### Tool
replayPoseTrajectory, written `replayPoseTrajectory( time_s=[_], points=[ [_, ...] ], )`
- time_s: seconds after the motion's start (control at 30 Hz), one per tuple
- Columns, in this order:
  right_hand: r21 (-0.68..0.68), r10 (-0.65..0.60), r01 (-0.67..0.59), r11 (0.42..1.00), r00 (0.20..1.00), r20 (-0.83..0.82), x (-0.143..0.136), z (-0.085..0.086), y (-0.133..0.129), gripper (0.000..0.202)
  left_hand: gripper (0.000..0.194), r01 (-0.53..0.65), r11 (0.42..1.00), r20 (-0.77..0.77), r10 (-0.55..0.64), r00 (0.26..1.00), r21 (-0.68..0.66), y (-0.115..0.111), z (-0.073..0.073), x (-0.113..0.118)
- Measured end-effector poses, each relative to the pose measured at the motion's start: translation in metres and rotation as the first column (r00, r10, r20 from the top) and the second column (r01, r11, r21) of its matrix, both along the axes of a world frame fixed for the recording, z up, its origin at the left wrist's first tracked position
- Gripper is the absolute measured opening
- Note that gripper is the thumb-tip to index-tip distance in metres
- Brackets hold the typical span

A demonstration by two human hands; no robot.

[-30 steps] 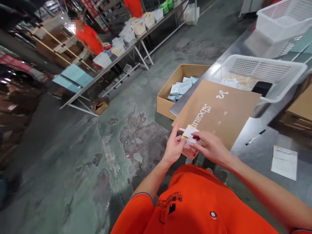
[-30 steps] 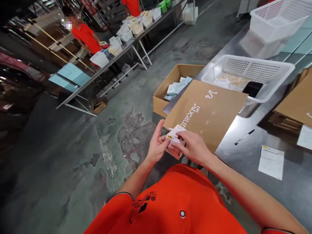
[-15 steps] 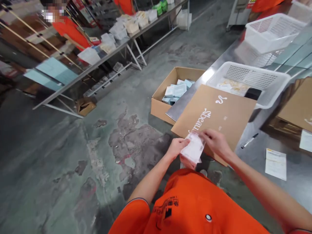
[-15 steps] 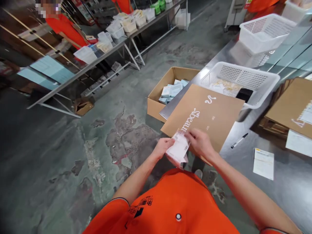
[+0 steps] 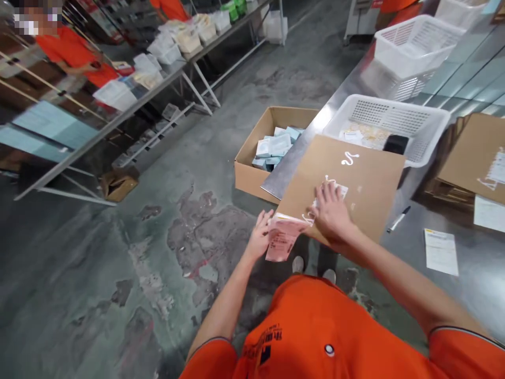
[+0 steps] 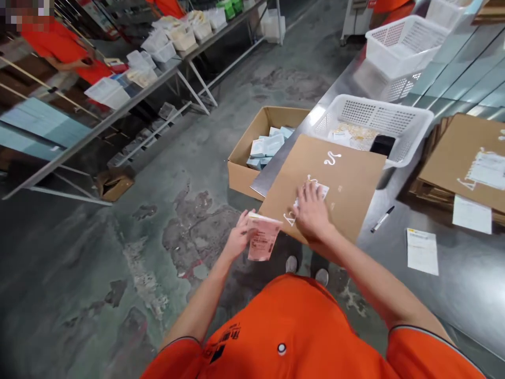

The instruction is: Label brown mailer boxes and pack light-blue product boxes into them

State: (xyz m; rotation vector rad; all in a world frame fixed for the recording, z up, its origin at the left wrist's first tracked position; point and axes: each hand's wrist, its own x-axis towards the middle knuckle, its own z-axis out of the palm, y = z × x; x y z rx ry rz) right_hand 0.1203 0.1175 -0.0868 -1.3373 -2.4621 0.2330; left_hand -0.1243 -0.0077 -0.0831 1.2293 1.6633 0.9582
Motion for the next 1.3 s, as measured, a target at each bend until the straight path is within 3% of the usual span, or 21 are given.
replayPoseTrajectory(
  time_s=[0.1, 0.13, 0.2, 0.23, 0.3, 0.37, 0.47, 0.57, 0.67, 0.8, 0.83, 0.87, 0.93, 0.97, 1.0, 1.03, 1.07, 1.1, 1.13, 1.2, 1.3],
  points=[
    [-0.004, 0.312, -0.313, 0.950, 0.948, -0.056, 0.003, -0.017, -0.046, 0.053, 0.023, 0.148, 0.989, -0.197, -0.140, 0.970, 0.027, 0.025, -0.004, 0.001],
    [0.003, 0.307, -0.308, 0.951, 0.948, -0.083, 0.014, -0.021, -0.056, 0.050, 0.023, 0.175, 0.984, -0.242, -0.166, 0.956, 0.018, 0.025, -0.006, 0.004],
    [0.018, -0.003, 0.005, 1.000, 0.989, -0.148, 0.050, -0.026, -0.067, 0.050, 0.020, 0.208, 0.978, -0.323, -0.190, 0.927, 0.022, 0.016, -0.009, 0.015],
    [-0.006, -0.245, 0.248, 0.969, 0.952, -0.186, 0.073, -0.027, -0.069, 0.053, 0.019, 0.224, 0.974, -0.351, -0.199, 0.915, 0.032, 0.008, -0.009, 0.022],
    [-0.161, -0.606, 0.584, 0.795, 0.761, -0.232, 0.118, -0.027, -0.071, 0.062, 0.019, 0.258, 0.965, -0.353, -0.228, 0.908, 0.041, -0.010, -0.004, 0.039],
    [-0.361, -0.736, 0.644, 0.675, 0.622, -0.266, 0.160, -0.023, -0.073, 0.067, 0.023, 0.272, 0.962, -0.263, -0.254, 0.931, 0.030, -0.023, 0.006, 0.056],
    [-0.454, -0.791, 0.648, 0.611, 0.496, -0.358, 0.214, -0.004, -0.076, 0.070, 0.033, 0.209, 0.978, -0.017, -0.209, 0.978, -0.029, -0.026, 0.025, 0.080],
    [-0.284, -0.784, 0.770, 0.571, 0.409, -0.467, 0.275, 0.030, -0.063, 0.060, 0.041, 0.140, 0.984, 0.129, -0.125, 0.984, -0.114, -0.018, 0.038, 0.102],
    [-0.126, -0.786, 0.872, 0.473, 0.353, -0.507, 0.351, 0.069, -0.028, 0.050, 0.041, 0.154, 0.978, 0.169, -0.129, 0.977, -0.143, -0.013, 0.039, 0.119],
    [-0.171, -0.910, 0.929, 0.327, 0.261, -0.322, 0.427, 0.105, 0.028, 0.048, 0.039, 0.189, 0.965, 0.191, -0.153, 0.970, -0.183, -0.016, 0.031, 0.132],
    [-0.157, -0.919, 0.931, 0.329, 0.277, -0.281, 0.428, 0.109, 0.038, 0.054, 0.039, 0.186, 0.963, 0.192, -0.148, 0.970, -0.195, -0.018, 0.030, 0.135],
    [-0.131, -0.903, 0.914, 0.383, 0.341, -0.262, 0.419, 0.110, 0.047, 0.060, 0.039, 0.179, 0.962, 0.189, -0.140, 0.972, -0.206, -0.018, 0.029, 0.137],
    [-0.134, -0.757, 0.761, 0.635, 0.577, -0.308, 0.370, 0.104, 0.054, 0.071, 0.038, 0.148, 0.964, 0.170, -0.112, 0.979, -0.221, -0.019, 0.030, 0.142],
    [-0.174, -0.599, 0.579, 0.796, 0.713, -0.365, 0.333, 0.098, 0.052, 0.072, 0.039, 0.132, 0.966, 0.155, -0.099, 0.983, -0.221, -0.019, 0.031, 0.143],
    [-0.266, -0.446, 0.360, 0.894, 0.766, -0.462, 0.291, 0.091, 0.046, 0.073, 0.040, 0.120, 0.969, 0.142, -0.090, 0.986, -0.215, -0.018, 0.033, 0.144],
    [-0.387, -0.291, 0.073, 0.919, 0.788, -0.542, 0.247, 0.084, 0.036, 0.074, 0.041, 0.116, 0.972, 0.133, -0.090, 0.987, -0.206, -0.017, 0.034, 0.144],
    [-0.442, -0.164, -0.150, 0.884, 0.787, -0.595, 0.206, 0.077, 0.023, 0.071, 0.043, 0.123, 0.972, 0.132, -0.098, 0.986, -0.200, -0.016, 0.036, 0.142],
    [-0.468, -0.091, -0.262, 0.844, 0.790, -0.606, 0.169, 0.071, 0.009, 0.059, 0.042, 0.144, 0.970, 0.148, -0.116, 0.982, -0.196, -0.014, 0.038, 0.139],
    [-0.487, -0.041, -0.329, 0.809, 0.795, -0.605, 0.137, 0.065, -0.005, 0.047, 0.040, 0.167, 0.968, 0.186, -0.132, 0.974, -0.186, -0.012, 0.040, 0.136],
    [-0.499, -0.018, -0.342, 0.796, 0.811, -0.585, 0.093, 0.055, -0.027, 0.047, 0.041, 0.176, 0.976, 0.303, -0.131, 0.944, -0.126, -0.006, 0.046, 0.130],
    [-0.503, -0.026, -0.342, 0.794, 0.807, -0.590, 0.062, 0.042, -0.046, 0.057, 0.060, 0.022, 0.999, 0.392, -0.011, 0.920, -0.024, 0.004, 0.052, 0.128]
  ],
)
